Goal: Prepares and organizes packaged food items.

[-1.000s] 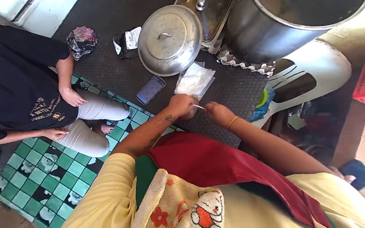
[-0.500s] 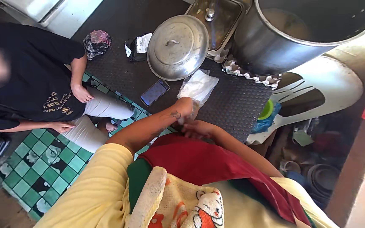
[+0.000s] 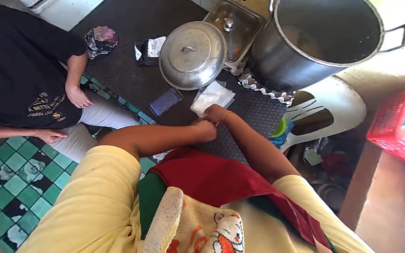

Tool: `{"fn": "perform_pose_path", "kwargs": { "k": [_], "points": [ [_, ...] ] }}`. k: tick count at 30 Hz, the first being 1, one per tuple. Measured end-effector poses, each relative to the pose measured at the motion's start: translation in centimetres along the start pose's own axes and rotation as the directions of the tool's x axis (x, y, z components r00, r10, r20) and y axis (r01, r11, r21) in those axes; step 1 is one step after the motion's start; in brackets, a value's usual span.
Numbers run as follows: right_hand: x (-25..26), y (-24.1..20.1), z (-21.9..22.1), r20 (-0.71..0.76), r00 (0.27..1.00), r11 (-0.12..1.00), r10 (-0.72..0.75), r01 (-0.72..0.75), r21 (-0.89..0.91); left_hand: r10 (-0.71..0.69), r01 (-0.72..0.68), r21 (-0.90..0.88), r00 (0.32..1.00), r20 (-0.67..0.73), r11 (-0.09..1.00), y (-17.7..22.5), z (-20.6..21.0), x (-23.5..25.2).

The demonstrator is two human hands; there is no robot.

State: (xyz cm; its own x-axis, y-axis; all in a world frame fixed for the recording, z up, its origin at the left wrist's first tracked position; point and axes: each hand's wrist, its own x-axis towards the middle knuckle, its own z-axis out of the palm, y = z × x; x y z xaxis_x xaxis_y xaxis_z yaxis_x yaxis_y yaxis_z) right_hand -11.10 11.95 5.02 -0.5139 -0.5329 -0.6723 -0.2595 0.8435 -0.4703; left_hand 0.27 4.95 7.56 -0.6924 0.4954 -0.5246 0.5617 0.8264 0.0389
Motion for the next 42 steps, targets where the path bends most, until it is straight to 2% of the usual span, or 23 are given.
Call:
{"fn": "perform_pose_path", "kwargs": {
  "k": [1, 2, 4, 6, 8, 9, 11, 13, 14, 15, 17, 19, 20, 22, 24, 28, 31, 33, 35, 38, 42],
  "points": [
    [-0.6, 0.6, 0.1, -0.037, 0.999, 0.988, 0.024, -0.018, 0.152, 0.028, -0.032, -0.031, 0.992, -0.121, 0.999, -1.1, 1.2, 0.0],
    [-1.4, 0.9, 0.3, -0.066, 0.997, 0.949, 0.051, -0.028, 0.313, 0.058, -0.078, -0.055, 0.954, -0.295, 0.995, -2.3, 2.7, 0.0],
    [-2.7, 1.7, 1.4, -0.128, 0.988, 0.828, 0.082, 0.004, 0.561, 0.071, -0.178, -0.12, 0.795, -0.603, 0.977, -4.0, 5.0, 0.0],
    [-3.2, 2.1, 3.0, -0.238, 0.965, 0.711, 0.111, 0.09, 0.697, -0.09, -0.201, -0.345, 0.737, -0.669, 0.917, -4.7, 5.4, -0.3],
    [-3.3, 2.4, 4.6, -0.355, 0.925, 0.609, 0.135, 0.205, 0.767, -0.313, -0.197, -0.634, 0.737, -0.599, 0.748, -4.7, 5.2, -0.4],
    [-3.4, 2.4, 5.3, -0.411, 0.9, 0.559, 0.147, 0.267, 0.785, -0.412, -0.19, -0.759, 0.744, -0.525, 0.623, -4.6, 5.1, -0.4],
    [-3.9, 2.6, 6.7, -0.517, 0.841, 0.51, 0.161, 0.377, 0.773, -0.576, -0.185, -0.934, 0.745, -0.336, 0.306, -3.9, 5.1, 0.1],
    [-4.7, 3.0, 8.0, -0.633, 0.764, 0.557, 0.121, 0.476, 0.681, -0.661, -0.202, -0.976, 0.745, -0.095, -0.087, -2.7, 5.1, 0.4],
    [-5.1, 3.3, 8.7, -0.703, 0.708, 0.602, 0.073, 0.531, 0.597, -0.663, -0.206, -0.946, 0.748, 0.012, -0.25, -2.1, 5.2, 0.6],
    [-5.2, 3.6, 9.3, -0.773, 0.634, 0.64, 0.018, 0.587, 0.496, -0.65, -0.196, -0.915, 0.755, 0.09, -0.353, -1.5, 5.5, 0.8],
    [-5.0, 4.3, 10.3, -0.876, 0.473, 0.697, -0.097, 0.66, 0.279, -0.598, -0.149, -0.866, 0.777, 0.196, -0.477, -0.5, 5.2, 0.9],
    [-5.2, 4.6, 10.8, -0.909, 0.383, 0.737, -0.164, 0.66, 0.145, -0.544, -0.07, -0.854, 0.797, 0.263, -0.515, 0.5, 3.0, -0.3],
    [-5.4, 4.7, 11.1, -0.91, 0.371, 0.752, -0.184, 0.649, 0.113, -0.539, -0.055, -0.843, 0.79, 0.291, -0.535, 0.8, 2.1, -0.6],
    [-5.6, 4.7, 11.6, -0.893, 0.415, 0.787, -0.173, 0.603, 0.128, -0.546, -0.041, -0.836, 0.775, 0.319, -0.547, 1.2, 1.3, -0.8],
    [-5.9, 4.4, 11.8, -0.875, 0.477, 0.82, -0.085, 0.533, 0.211, -0.546, -0.03, -0.847, 0.776, 0.315, -0.53, 1.4, 1.4, -0.5],
    [-5.9, 3.7, 11.4, -0.861, 0.502, 0.808, 0.077, 0.475, 0.349, -0.596, -0.1, -0.853, 0.757, 0.269, -0.512, 0.8, 4.3, 2.8],
    [-5.5, 3.9, 10.7, -0.836, 0.513, 0.773, 0.195, 0.445, 0.452, -0.592, -0.089, -0.9, 0.78, 0.203, -0.427, 0.6, 4.6, 3.0],
    [-5.5, 4.2, 9.7, -0.794, 0.561, 0.745, 0.237, 0.419, 0.518, -0.569, -0.077, -0.942, 0.812, 0.131, -0.327, 0.0, 4.5, 2.8],
    [-5.5, 4.6, 8.7, -0.734, 0.644, 0.708, 0.218, 0.413, 0.573, -0.5, -0.048, -0.967, 0.861, 0.086, -0.249, -1.1, 4.4, 2.4],
    [-5.1, 5.7, 7.7, -0.65, 0.747, 0.702, 0.138, 0.39, 0.597, -0.371, 0.011, -0.977, 0.924, 0.091, -0.214, -2.7, 4.8, 2.2],
    [-4.5, 6.4, 7.4, -0.67, 0.742, 0.862, 0.023, 0.325, 0.39, -0.337, 0.006, -0.982, 0.939, 0.071, -0.189, -3.4, 4.8, 2.3]
  ]
}}
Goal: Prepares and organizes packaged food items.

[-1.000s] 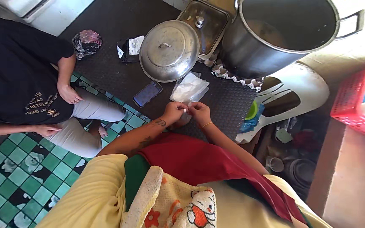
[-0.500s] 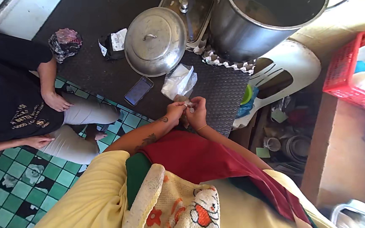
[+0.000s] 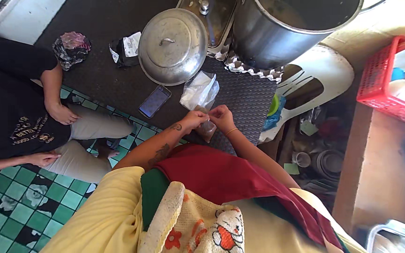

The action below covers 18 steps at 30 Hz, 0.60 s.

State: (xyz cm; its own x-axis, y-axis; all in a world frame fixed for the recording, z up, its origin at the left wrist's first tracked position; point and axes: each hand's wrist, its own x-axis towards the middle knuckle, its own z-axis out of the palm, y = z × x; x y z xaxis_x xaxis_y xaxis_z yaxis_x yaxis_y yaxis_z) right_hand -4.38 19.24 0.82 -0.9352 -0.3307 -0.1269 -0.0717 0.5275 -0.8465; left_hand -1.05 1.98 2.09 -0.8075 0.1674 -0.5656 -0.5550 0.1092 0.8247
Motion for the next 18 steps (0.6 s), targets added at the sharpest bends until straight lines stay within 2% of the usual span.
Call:
{"fn": "perform_pose_path", "kwargs": {
  "k": [2, 5, 9, 13, 15, 16, 18],
  "points": [
    [-0.1, -0.5, -0.1, 0.026, 1.0, 0.995, -0.015, 0.018, -0.094, 0.065, -0.064, 0.028, 0.997, -0.029, 0.998, -0.2, 0.1, 0.2],
    [-0.4, -2.0, -0.7, 0.101, 0.993, 0.987, 0.061, -0.045, -0.155, 0.195, -0.183, 0.153, 0.978, -0.07, 0.971, -1.0, 0.3, 0.5],
    [-0.5, -2.4, -0.6, 0.068, 0.988, 0.969, 0.137, -0.12, -0.215, 0.228, -0.191, 0.269, 0.967, -0.112, 0.944, -0.9, 0.5, 0.4],
    [-0.7, -2.3, -0.2, 0.014, 1.0, 0.954, -0.022, 0.025, -0.3, 0.081, -0.071, 0.049, 0.958, -0.276, 0.996, -0.3, 0.6, 0.9],
    [-0.8, -2.2, 0.0, -0.028, 0.987, 0.932, -0.161, 0.143, -0.332, 0.09, -0.097, -0.014, 0.955, -0.282, 0.995, -0.3, 0.5, 1.1],
    [-0.7, -2.1, -0.1, -0.045, 0.975, 0.917, -0.217, 0.188, -0.351, 0.15, -0.147, 0.03, 0.957, -0.248, 0.989, -0.4, 0.4, 1.2],
    [-0.5, -2.4, -0.5, -0.064, 0.949, 0.885, -0.309, 0.262, -0.386, 0.305, -0.266, 0.262, 0.945, -0.118, 0.928, -0.4, -0.2, 1.2]
  ]
}}
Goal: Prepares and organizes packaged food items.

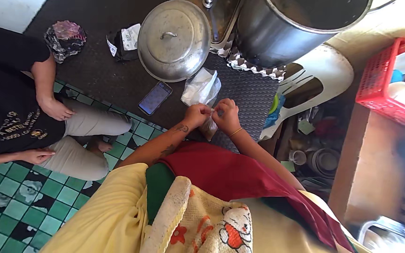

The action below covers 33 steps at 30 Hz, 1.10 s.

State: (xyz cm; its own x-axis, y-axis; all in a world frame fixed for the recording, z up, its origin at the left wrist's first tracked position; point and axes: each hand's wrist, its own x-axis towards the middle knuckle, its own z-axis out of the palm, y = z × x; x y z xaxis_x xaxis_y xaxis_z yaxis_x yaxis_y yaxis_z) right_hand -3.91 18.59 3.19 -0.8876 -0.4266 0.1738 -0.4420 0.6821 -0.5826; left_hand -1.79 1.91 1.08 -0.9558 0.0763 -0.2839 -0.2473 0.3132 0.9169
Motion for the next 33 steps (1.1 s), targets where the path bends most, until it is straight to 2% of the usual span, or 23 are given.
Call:
{"fn": "perform_pose_path", "kwargs": {
  "k": [2, 3, 6, 9, 12, 15, 17, 20, 22, 24, 27, 30, 33],
  "points": [
    [0.3, -0.2, -0.7, -0.066, 0.996, 0.998, -0.066, 0.067, 0.0, 0.158, -0.181, 0.217, 0.98, 0.12, 0.959, 0.2, -0.6, 0.0],
    [0.4, -0.3, -1.1, -0.106, 0.99, 0.996, -0.092, 0.094, 0.007, 0.229, -0.265, 0.265, 0.96, 0.159, 0.927, 0.2, -0.8, 0.1],
    [0.5, -1.0, -2.7, -0.225, 0.959, 0.984, -0.171, 0.179, 0.017, 0.393, -0.427, 0.283, 0.904, 0.171, 0.859, 0.7, -1.0, 0.1],
    [-0.5, -1.5, -4.4, -0.377, 0.903, 0.968, -0.205, 0.245, 0.061, 0.581, -0.588, 0.235, 0.807, 0.106, 0.774, 2.2, -0.7, 0.0],
    [-2.4, -2.2, -7.4, -0.45, 0.889, 0.965, -0.087, 0.188, 0.184, 0.722, -0.723, 0.219, 0.684, 0.103, 0.655, 5.1, 0.3, -0.2],
    [-5.1, -1.2, -10.2, -0.384, 0.921, 0.935, 0.065, 0.078, 0.346, 0.821, -0.83, 0.23, 0.548, 0.161, 0.508, 8.9, 2.7, 0.5],
    [-6.8, 0.0, -11.5, -0.349, 0.931, 0.939, 0.104, 0.023, 0.342, 0.834, -0.854, 0.218, 0.514, 0.2, 0.473, 11.4, 5.0, 0.8],
    [-10.1, 2.0, -14.5, -0.423, 0.892, 0.965, 0.16, -0.051, 0.257, 0.844, -0.884, 0.201, 0.464, 0.27, 0.422, 14.9, 9.8, 0.5],
    [-12.9, 3.5, -16.6, -0.505, 0.836, 0.968, 0.214, -0.112, 0.224, 0.854, -0.918, 0.172, 0.395, 0.338, 0.356, 17.1, 13.7, 0.0],
    [-16.4, 5.1, -18.3, -0.615, 0.75, 0.969, 0.242, -0.159, 0.188, 0.864, -0.954, 0.108, 0.298, 0.406, 0.279, 19.2, 18.1, -0.4],
    [-22.6, 7.2, -21.3, -0.753, 0.595, 0.958, 0.281, -0.217, 0.187, 0.877, -0.981, -0.078, 0.123, 0.465, 0.178, 21.9, 25.5, -1.4],
    [-29.3, 9.0, -23.9, -0.869, 0.43, 0.958, 0.244, -0.244, 0.149, 0.862, -0.959, -0.255, -0.027, 0.507, 0.12, 24.1, 32.5, -3.6],
    [-36.4, 10.0, -26.5, -0.938, 0.28, 0.926, 0.205, -0.364, 0.094, 0.83, -0.92, -0.361, -0.08, 0.553, 0.152, 26.0, 38.1, -5.8]
  ]
}}
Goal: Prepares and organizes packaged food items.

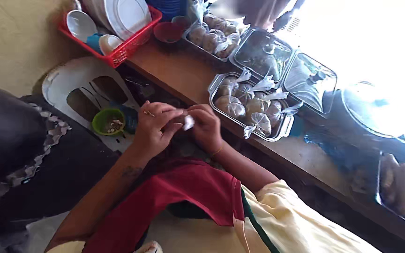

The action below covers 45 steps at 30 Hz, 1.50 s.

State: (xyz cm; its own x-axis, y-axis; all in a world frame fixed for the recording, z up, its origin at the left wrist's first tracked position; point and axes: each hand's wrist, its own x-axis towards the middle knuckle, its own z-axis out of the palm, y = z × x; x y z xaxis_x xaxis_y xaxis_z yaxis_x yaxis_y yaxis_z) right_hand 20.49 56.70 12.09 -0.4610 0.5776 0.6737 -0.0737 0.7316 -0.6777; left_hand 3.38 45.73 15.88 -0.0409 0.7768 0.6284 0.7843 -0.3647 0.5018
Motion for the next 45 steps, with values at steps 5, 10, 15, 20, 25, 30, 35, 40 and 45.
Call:
{"fn": "perform_pose_path", "kwargs": {
  "k": [5, 10, 15, 20, 25, 30, 35, 40, 45],
  "points": [
    [-0.6, 2.8, -11.5, -0.216, 0.976, 0.947, 0.009, -0.078, -0.312, -0.044, 0.051, -0.027, 0.977, 0.208, 0.998, -1.5, 5.6, 4.6],
    [-3.1, 4.0, -20.4, -0.393, 0.919, 0.801, -0.014, -0.225, -0.554, 0.117, -0.135, -0.013, 0.804, 0.583, 0.991, -2.7, 14.3, 7.4],
    [-6.0, 3.4, -25.0, -0.597, 0.802, 0.709, 0.017, -0.431, -0.559, -0.071, 0.074, 0.02, 0.78, 0.621, 0.997, -2.7, 21.8, 10.7],
    [-8.3, 2.8, -26.1, -0.67, 0.742, 0.644, 0.038, -0.53, -0.551, -0.516, 0.587, 0.079, 0.63, 0.58, 0.806, -2.3, 24.9, 14.4],
    [-9.4, 3.0, -26.5, -0.7, 0.706, 0.666, 0.112, -0.576, -0.474, -0.352, 0.446, 0.037, 0.651, 0.672, 0.894, -1.0, 25.9, 15.8],
    [-9.3, 3.1, -26.2, -0.715, 0.688, 0.688, 0.125, -0.579, -0.438, -0.316, 0.302, 0.151, 0.629, 0.71, 0.941, 0.3, 26.6, 15.1],
    [-7.9, 3.9, -26.5, -0.709, 0.697, 0.704, 0.108, -0.557, -0.441, -0.424, 0.591, -0.044, 0.626, 0.655, 0.805, 3.0, 26.8, 13.8],
    [-3.0, 4.7, -26.4, -0.585, 0.8, 0.776, 0.13, -0.449, -0.442, -0.532, 0.8, -0.23, 0.553, 0.641, 0.554, 7.2, 26.6, 11.8],
    [2.3, 5.8, -25.5, -0.273, 0.931, 0.798, 0.241, -0.35, -0.491, -0.536, 0.861, -0.374, 0.507, 0.675, 0.344, 7.9, 25.7, 13.2]
  ]
}}
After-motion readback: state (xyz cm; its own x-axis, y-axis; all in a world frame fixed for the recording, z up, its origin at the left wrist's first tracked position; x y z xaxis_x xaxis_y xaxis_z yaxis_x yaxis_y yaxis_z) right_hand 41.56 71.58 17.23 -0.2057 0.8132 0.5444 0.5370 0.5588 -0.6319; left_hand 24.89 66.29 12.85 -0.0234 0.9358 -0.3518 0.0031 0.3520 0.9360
